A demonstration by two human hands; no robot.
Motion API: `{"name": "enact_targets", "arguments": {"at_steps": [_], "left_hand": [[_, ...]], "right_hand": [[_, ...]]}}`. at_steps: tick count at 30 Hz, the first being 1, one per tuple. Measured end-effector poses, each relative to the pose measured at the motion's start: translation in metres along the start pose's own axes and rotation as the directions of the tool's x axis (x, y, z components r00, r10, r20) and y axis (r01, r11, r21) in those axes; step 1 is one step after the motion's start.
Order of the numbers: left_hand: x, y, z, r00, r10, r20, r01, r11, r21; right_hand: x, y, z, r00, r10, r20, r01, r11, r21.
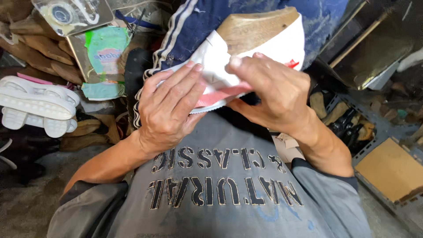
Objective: The person assembles a shoe by hand by fitting a red lining and a white fabric upper over a wooden last and onto a rubber sole while sitting on the floor.
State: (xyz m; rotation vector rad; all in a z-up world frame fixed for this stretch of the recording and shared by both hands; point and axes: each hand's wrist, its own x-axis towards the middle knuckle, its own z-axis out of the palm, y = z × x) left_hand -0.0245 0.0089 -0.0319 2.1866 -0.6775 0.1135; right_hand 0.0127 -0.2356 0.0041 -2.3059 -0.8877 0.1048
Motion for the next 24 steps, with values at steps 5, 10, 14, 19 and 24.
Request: {"name": "enact_targets", "arguments": {"at_steps": [5,10,14,19,24], "left_hand": [[-0.001,0.004,0.002,0.999,-0.016,-0.033,0.018,0.999,0.032],[-0.003,-0.003,0.000,0.998,0.051,-0.038,-0.050,0.998,0.050],[-0.007,-0.008,-0.002,0.996,0.063,-0.064,-0.060,0.997,0.049],[-0.010,-0.014,-0.003,0.998,0.064,-0.007,-0.063,0.995,0.082],[-0.013,-0.017,-0.008,0.998,0.035,0.054,-0.039,0.997,0.073]], "right_hand": [[-0.008,-0.002,0.001,0.998,0.036,0.053,-0.033,0.998,-0.053],[-0.037,0.013,-0.008,0.994,-0.070,0.078,0.085,0.976,-0.202],[-0.085,0.035,-0.047,0.967,0.253,-0.010,-0.241,0.905,-0.352],[-0.097,0.045,-0.038,0.923,0.362,-0.133,-0.384,0.833,-0.397],[-0.064,0.041,-0.024,0.968,0.230,-0.098,-0.244,0.954,-0.175]]}}
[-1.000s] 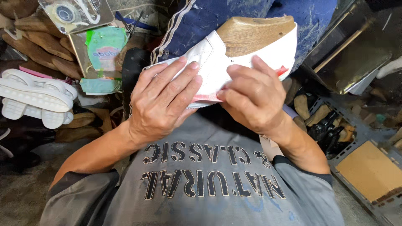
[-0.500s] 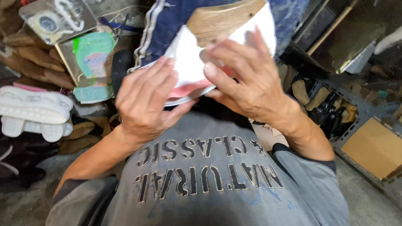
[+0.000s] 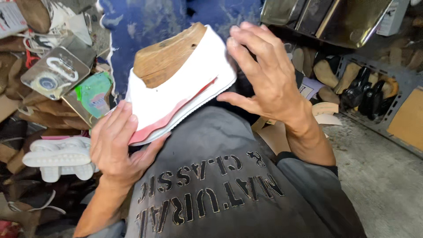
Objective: The person assembles a shoe by hand by fitting a red lining and a white fabric upper over a wooden last and onto a rubber sole while sitting on the floor.
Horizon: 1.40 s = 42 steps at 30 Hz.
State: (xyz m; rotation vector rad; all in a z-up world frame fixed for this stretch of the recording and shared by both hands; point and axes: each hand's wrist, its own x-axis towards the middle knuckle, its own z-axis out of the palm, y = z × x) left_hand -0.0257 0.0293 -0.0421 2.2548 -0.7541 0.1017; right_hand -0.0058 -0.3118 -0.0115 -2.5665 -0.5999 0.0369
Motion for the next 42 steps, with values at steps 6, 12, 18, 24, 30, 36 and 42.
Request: {"name": "enact_targets", "arguments": {"at_steps": [6,12,18,24,30,36,42], "left_hand": [[0.054,0.018,-0.016,0.963,-0.015,0.270,-0.056,0.966,0.253],[0.089,0.036,-0.002,0.913,-0.009,0.408,-0.187,0.879,0.438],[0.084,0.035,0.003,0.925,-0.002,0.379,-0.163,0.901,0.403],[0.083,0.034,0.005,0.912,0.019,0.410,-0.198,0.894,0.401],[0.088,0.027,0.003,0.907,0.054,0.419,-0.220,0.907,0.359],[0.091,0.030,-0.007,0.903,0.028,0.428,-0.190,0.920,0.342],[0.082,0.040,-0.011,0.875,-0.112,0.470,-0.141,0.871,0.470]], "right_hand": [[0.005,-0.003,0.009,0.995,-0.083,-0.047,0.078,0.992,-0.098],[0.018,-0.026,0.026,0.950,-0.225,-0.219,0.183,0.964,-0.194],[0.003,-0.028,0.035,0.931,-0.281,-0.232,0.229,0.947,-0.227],[0.001,-0.027,0.034,0.959,-0.237,-0.154,0.202,0.956,-0.213],[0.021,-0.019,0.027,0.948,-0.297,-0.113,0.294,0.955,-0.045],[0.045,0.000,0.000,0.934,-0.355,-0.042,0.347,0.872,0.346],[0.085,0.016,-0.015,0.909,-0.377,0.179,0.299,0.887,0.352]]}}
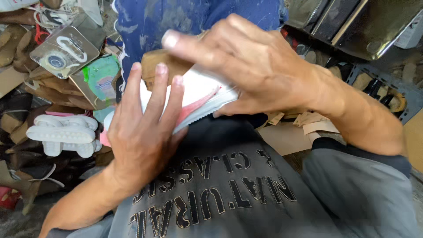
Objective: The person assembles a shoe by hand by fitting a red lining and a white fabric upper over a wooden last and onto a rubber sole while sitting on the floor.
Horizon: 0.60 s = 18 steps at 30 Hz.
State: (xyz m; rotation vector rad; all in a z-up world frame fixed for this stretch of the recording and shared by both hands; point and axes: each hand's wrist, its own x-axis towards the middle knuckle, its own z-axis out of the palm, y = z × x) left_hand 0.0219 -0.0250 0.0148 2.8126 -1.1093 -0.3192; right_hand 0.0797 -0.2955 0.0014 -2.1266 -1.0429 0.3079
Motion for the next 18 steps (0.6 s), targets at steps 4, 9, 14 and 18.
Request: {"name": "enact_targets", "arguments": {"at_steps": [4,9,14,18], "left_hand": [[-0.004,0.003,-0.003,0.998,-0.024,-0.062,0.020,0.997,-0.078],[-0.003,-0.009,0.003,0.988,-0.010,-0.157,-0.017,0.986,-0.168],[-0.005,-0.010,0.005,0.989,0.021,-0.146,-0.049,0.981,-0.189],[-0.005,-0.012,0.007,0.990,0.026,-0.140,-0.058,0.972,-0.226]], "right_hand": [[0.009,-0.002,-0.002,1.000,0.020,0.009,-0.019,0.990,-0.138],[-0.010,-0.008,0.010,0.993,-0.044,-0.106,0.027,0.987,-0.160],[-0.038,-0.012,0.032,0.947,-0.065,-0.314,0.033,0.994,-0.107],[-0.056,-0.008,0.059,0.902,0.010,-0.431,-0.007,1.000,0.008]]}}
